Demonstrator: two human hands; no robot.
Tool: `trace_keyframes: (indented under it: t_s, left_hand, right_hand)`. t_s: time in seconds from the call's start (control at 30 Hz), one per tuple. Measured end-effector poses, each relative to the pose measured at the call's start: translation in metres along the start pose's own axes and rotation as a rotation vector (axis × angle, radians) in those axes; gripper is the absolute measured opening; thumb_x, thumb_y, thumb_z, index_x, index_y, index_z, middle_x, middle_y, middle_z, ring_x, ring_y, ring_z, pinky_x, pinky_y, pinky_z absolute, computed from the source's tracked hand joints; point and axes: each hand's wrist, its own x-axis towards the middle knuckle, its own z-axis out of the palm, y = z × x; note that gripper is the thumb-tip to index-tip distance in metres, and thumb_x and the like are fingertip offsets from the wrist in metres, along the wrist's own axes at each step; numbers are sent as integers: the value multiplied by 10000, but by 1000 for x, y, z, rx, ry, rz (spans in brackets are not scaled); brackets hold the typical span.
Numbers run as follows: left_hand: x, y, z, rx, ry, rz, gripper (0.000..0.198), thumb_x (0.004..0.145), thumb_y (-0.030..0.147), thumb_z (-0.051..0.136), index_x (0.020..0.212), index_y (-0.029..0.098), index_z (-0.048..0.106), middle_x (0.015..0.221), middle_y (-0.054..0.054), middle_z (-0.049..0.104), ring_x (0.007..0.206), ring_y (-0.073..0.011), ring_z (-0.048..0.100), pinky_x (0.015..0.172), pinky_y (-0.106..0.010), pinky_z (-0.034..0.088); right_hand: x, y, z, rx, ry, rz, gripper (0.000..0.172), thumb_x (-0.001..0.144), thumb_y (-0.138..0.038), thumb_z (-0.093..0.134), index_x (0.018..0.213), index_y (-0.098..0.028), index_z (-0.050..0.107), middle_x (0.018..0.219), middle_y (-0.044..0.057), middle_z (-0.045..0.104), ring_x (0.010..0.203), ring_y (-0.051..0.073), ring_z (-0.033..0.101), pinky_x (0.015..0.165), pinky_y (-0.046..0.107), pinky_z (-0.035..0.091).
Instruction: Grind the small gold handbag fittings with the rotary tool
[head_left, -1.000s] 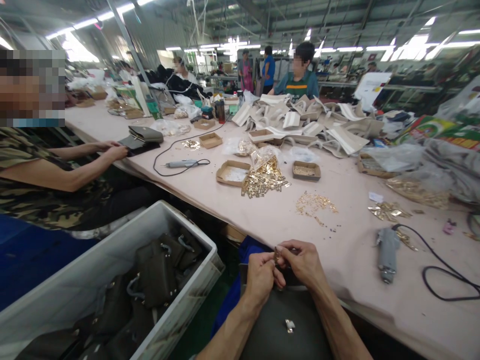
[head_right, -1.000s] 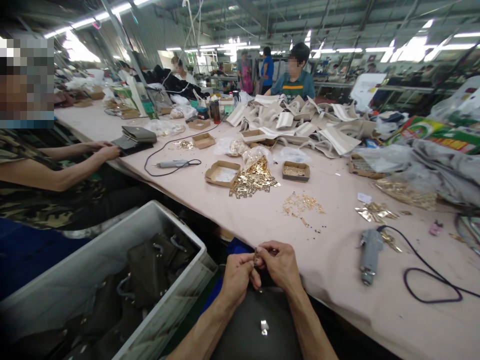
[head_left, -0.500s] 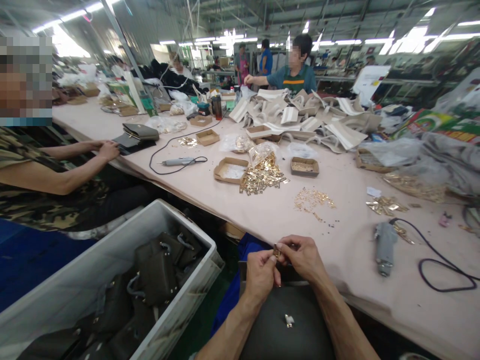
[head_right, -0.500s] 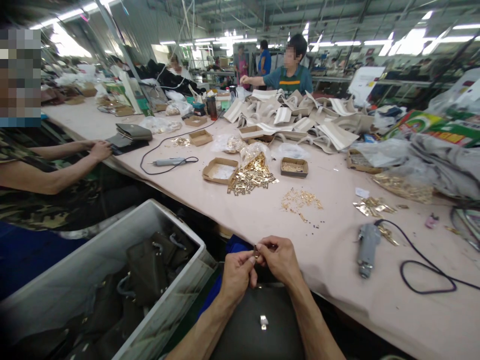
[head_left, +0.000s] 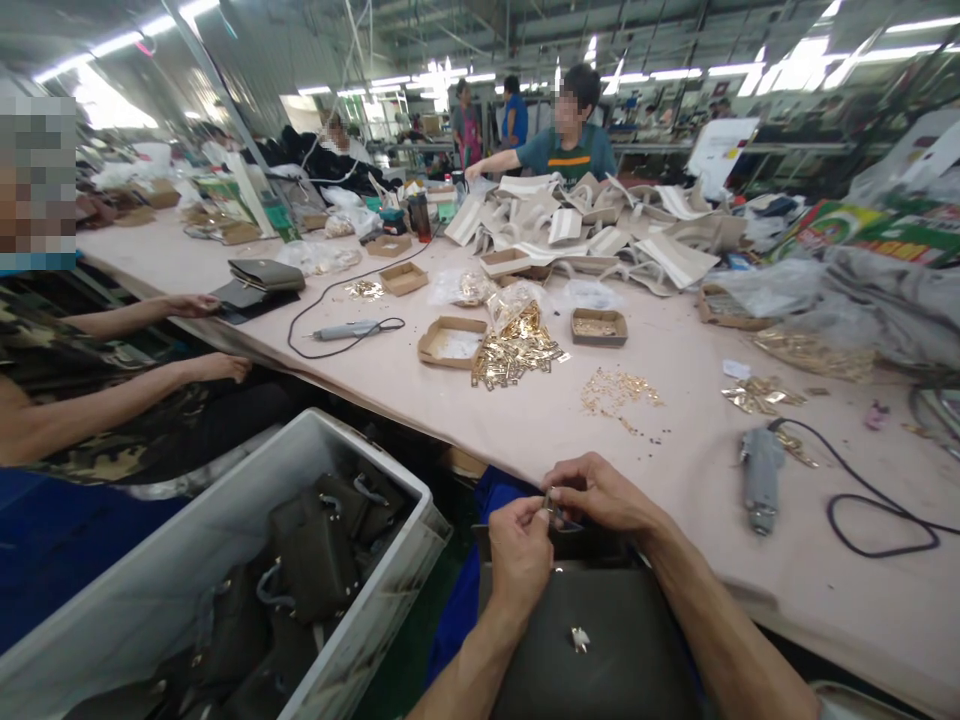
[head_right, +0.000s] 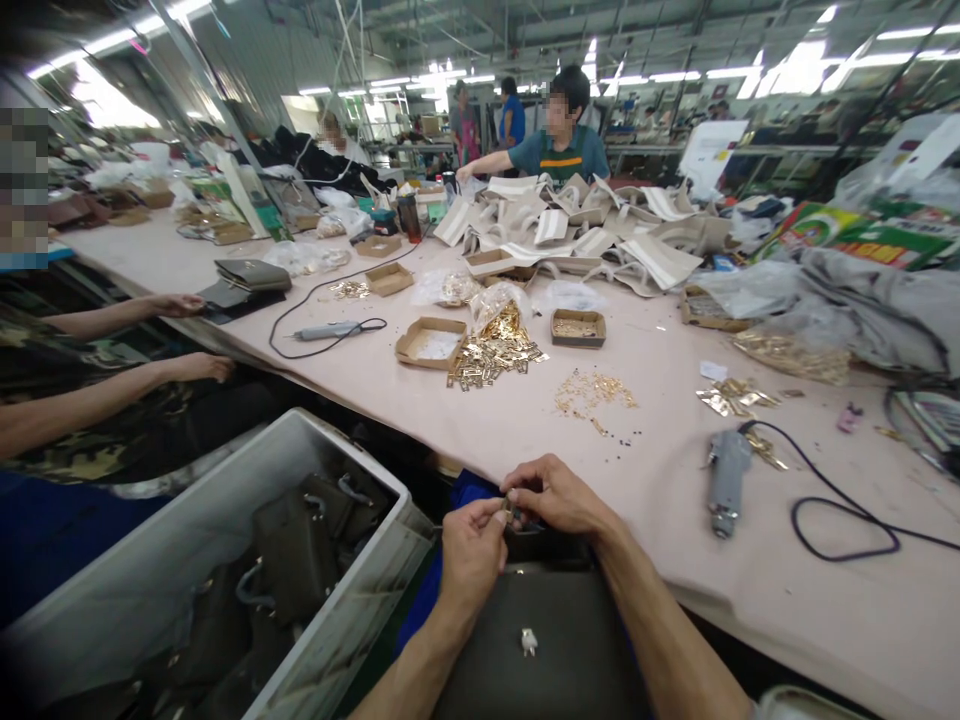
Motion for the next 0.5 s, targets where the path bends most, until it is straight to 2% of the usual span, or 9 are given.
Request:
trace_keyframes:
  t_s: [0.1, 0.2, 0.4, 0.5]
  left_hand:
    - [-10, 6, 2, 303, 40, 166, 190, 901, 230, 610, 968, 180, 781, 820, -81, 767, 647, -202, 659, 591, -270, 455]
    - [-15, 9, 4, 510, 53, 275, 171, 900, 207, 610, 963, 189, 767, 802, -86, 749, 648, -227, 655, 595, -295, 433]
    - [-15, 3, 12, 598, 77, 358, 218, 941, 166, 509, 921, 180, 725, 824, -118, 746, 729, -277, 685, 656, -344, 446]
    - [-16, -1, 14, 616, 95, 381, 238, 955, 172, 486, 990, 165, 721, 862, -131, 753, 748, -289, 690, 682, -368, 453]
  right_hand:
    - [-1, 3, 1, 14, 31, -14, 285, 850, -414, 730, 918, -140, 766, 698, 21, 679, 581, 141, 589, 538, 225, 439]
    - [-3, 6, 0, 38, 8, -11, 307, 849, -438, 728, 919, -142, 765, 676, 14, 659, 583, 143, 584, 542, 227, 440]
    - [-7, 6, -6, 162, -67, -16, 314, 837, -408, 742, 998, -139, 772, 754, 16, 658, 629, 140, 603, 594, 243, 488]
    - [-9, 2, -9, 184, -102, -38, 293, 826, -373, 747, 1008, -147, 782, 804, 17, 649, 659, 140, 615, 610, 247, 505]
